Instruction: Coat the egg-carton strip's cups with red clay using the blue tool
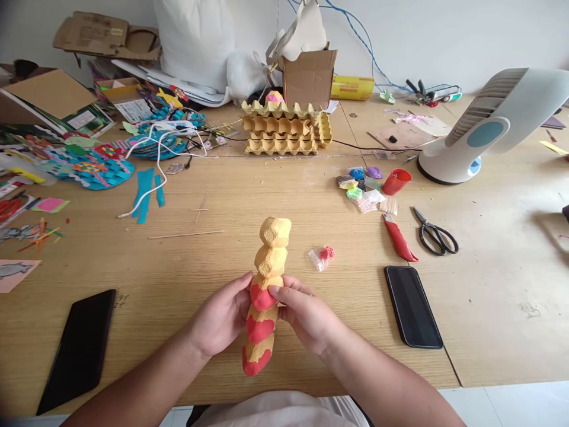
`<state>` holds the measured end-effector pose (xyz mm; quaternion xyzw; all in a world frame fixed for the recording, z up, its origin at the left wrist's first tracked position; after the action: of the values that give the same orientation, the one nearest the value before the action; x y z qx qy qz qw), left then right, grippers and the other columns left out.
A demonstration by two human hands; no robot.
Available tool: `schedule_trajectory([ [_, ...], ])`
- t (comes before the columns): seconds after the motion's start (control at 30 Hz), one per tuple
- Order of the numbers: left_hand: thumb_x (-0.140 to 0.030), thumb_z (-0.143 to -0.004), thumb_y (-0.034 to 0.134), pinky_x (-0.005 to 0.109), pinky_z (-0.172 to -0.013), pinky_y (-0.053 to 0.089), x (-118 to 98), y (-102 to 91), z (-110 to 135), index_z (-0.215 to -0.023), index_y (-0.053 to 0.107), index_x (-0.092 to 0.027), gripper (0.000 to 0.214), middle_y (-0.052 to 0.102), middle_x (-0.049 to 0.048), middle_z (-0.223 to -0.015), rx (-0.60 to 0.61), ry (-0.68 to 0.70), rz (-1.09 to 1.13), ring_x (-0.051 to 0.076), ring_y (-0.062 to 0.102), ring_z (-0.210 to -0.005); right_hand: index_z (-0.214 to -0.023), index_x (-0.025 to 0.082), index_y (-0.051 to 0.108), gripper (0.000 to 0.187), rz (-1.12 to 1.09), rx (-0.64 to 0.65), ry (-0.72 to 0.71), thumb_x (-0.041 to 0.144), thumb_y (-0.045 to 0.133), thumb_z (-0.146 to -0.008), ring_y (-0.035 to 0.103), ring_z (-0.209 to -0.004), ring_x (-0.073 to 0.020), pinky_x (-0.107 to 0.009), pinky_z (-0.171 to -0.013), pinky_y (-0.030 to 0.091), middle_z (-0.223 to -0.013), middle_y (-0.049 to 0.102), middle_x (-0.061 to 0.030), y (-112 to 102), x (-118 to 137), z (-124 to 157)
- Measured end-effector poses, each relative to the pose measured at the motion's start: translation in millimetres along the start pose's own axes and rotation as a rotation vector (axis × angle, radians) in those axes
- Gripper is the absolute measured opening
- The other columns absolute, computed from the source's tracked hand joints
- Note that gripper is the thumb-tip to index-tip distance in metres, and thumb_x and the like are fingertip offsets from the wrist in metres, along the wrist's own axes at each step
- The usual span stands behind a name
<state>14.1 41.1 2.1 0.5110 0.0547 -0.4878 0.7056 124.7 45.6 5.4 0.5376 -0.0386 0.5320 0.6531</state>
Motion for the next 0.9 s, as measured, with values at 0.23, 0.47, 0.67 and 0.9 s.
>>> schedule_trajectory([
  [0.23, -0.044, -0.080, 0.077, 0.028, -0.064, 0.042, -3.1, -4.9, -1.6, -0.080, 0.074, -0.016, 0.029, 0.064, 0.0043, -0.072, 0.026, 0.056, -0.117, 0.016, 0.053, -0.066, -0.085, 0.018, 0.070, 0.029, 0.012, 0.014, 0.009, 0.046, 0.079, -0.081, 0.059, -0.081, -0.0182, -0.033, -0.079, 0.043, -0.084, 0.068, -0.0025, 0.7, 4.4, 0.5],
  [0.47, -0.041, -0.077, 0.078, 0.028, -0.065, 0.040, 1.2, -9.1, -1.1, -0.082, 0.074, -0.015, 0.027, 0.061, 0.0038, -0.072, -0.028, 0.045, -0.122, 0.016, 0.051, -0.067, -0.076, 0.018, 0.069, 0.029, 0.055, -0.040, -0.015, 0.043, 0.084, -0.076, 0.059, -0.076, -0.0172, -0.033, -0.078, 0.041, -0.077, 0.069, -0.0014, -6.6, 1.4, 0.1],
  [0.67, -0.041, -0.077, 0.077, 0.028, -0.065, 0.038, 0.6, -2.2, -0.4, -0.085, 0.075, -0.015, 0.027, 0.061, 0.0035, -0.073, 0.026, 0.042, -0.136, 0.015, 0.050, -0.068, -0.070, 0.018, 0.069, 0.029, 0.071, -0.109, -0.033, 0.040, 0.089, -0.068, 0.057, -0.072, -0.0162, -0.032, -0.076, 0.040, -0.071, 0.069, 0.0003, -9.0, 1.8, -0.9],
  [0.9, -0.037, -0.076, 0.078, 0.028, -0.063, 0.036, 4.9, -7.1, -1.4, -0.081, 0.074, -0.015, 0.023, 0.058, 0.0023, -0.068, -0.018, 0.032, -0.120, 0.015, 0.048, -0.065, -0.066, 0.017, 0.068, 0.033, 0.093, -0.116, -0.042, 0.043, 0.089, -0.068, 0.055, -0.070, -0.0149, -0.030, -0.074, 0.039, -0.068, 0.067, 0.0007, -8.1, 1.0, -3.2],
])
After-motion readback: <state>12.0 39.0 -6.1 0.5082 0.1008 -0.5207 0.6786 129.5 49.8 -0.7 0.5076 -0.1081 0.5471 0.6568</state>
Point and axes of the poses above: each hand's wrist, its own z-axis away from the middle knuckle, its own y-axis out of the palm, x = y × z, the point moved 7 cm from there along -z, towards the middle knuckle
